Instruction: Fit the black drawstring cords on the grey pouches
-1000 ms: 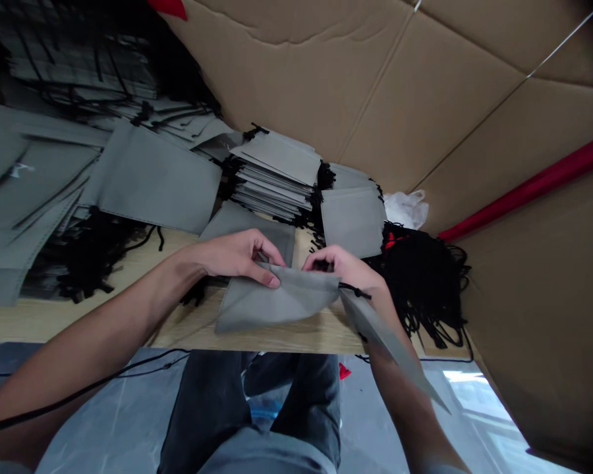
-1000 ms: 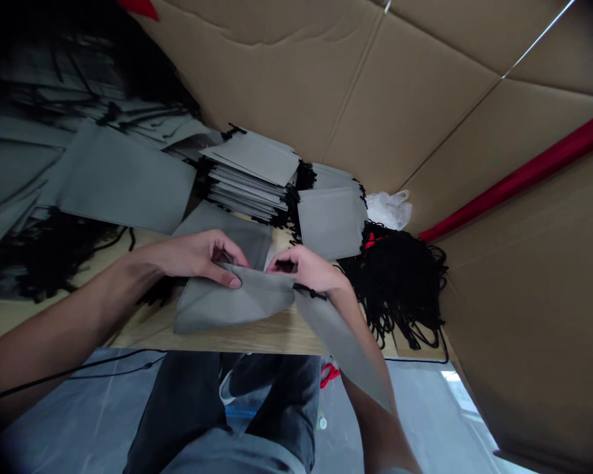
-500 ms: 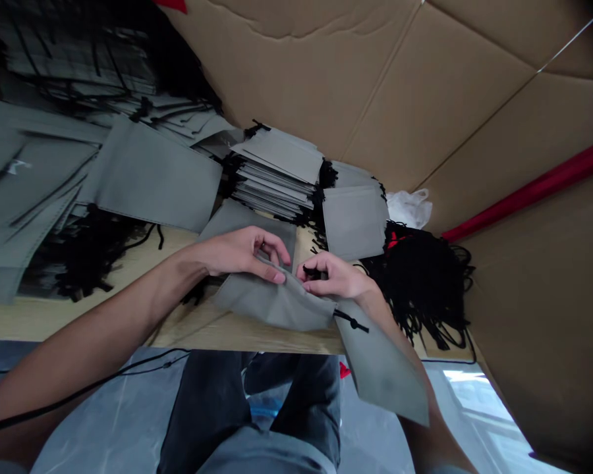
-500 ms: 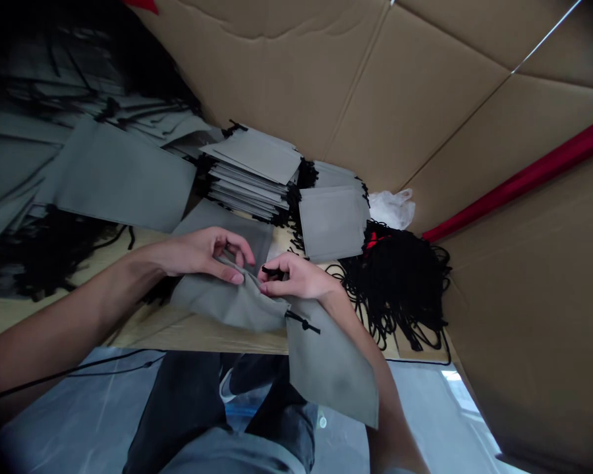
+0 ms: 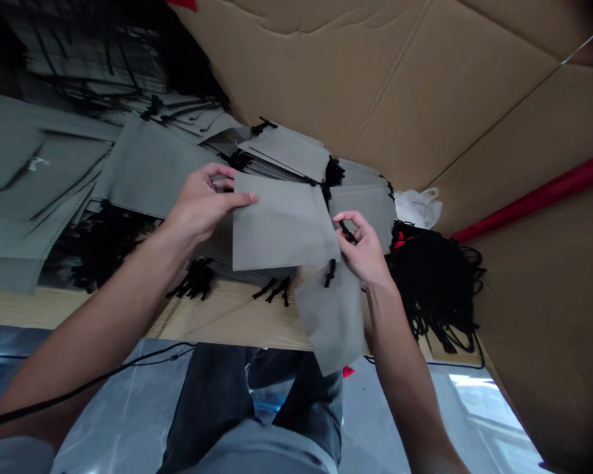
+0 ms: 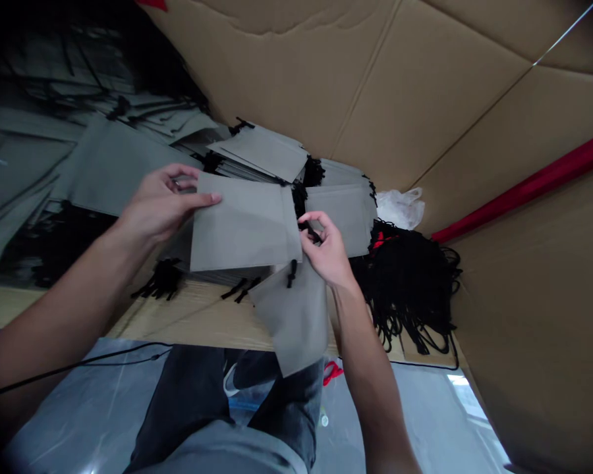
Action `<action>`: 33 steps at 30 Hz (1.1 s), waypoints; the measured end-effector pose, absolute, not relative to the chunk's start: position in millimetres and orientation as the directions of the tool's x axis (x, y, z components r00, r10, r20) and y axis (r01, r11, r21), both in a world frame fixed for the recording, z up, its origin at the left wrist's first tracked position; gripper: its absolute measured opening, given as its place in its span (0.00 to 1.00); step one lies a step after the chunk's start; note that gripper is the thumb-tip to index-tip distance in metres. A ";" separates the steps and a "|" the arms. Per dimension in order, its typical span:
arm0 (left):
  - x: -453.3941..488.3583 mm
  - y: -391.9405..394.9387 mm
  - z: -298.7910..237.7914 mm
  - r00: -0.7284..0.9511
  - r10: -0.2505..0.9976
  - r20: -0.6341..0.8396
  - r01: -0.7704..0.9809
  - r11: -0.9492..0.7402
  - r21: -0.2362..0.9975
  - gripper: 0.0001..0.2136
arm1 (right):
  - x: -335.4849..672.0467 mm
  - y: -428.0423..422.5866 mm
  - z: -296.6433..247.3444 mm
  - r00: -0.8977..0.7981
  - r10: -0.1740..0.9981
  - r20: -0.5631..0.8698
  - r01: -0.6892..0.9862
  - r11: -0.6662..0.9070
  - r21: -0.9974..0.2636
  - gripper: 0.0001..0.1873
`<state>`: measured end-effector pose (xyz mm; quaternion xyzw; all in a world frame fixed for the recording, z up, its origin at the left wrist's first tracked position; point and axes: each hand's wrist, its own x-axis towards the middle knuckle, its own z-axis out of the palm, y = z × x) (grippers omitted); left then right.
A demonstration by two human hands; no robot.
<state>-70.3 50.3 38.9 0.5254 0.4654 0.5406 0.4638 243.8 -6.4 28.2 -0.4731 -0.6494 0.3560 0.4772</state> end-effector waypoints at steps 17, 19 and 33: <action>-60.3 49.1 20.6 -0.009 0.906 0.422 0.760 -0.268 0.593 0.10 | 218.8 -8.8 -2.1 -0.382 0.914 0.139 0.551 0.346 -0.759 0.15; -60.1 47.5 21.0 0.019 0.909 0.416 0.819 -0.252 0.515 0.13 | 215.9 -8.6 -4.7 -0.402 0.908 0.118 0.575 0.351 -0.739 0.16; -49.8 13.0 53.5 0.190 0.795 0.576 0.701 -0.521 0.487 0.11 | 246.4 -5.4 23.4 -0.545 0.838 -0.025 0.469 0.281 -0.837 0.12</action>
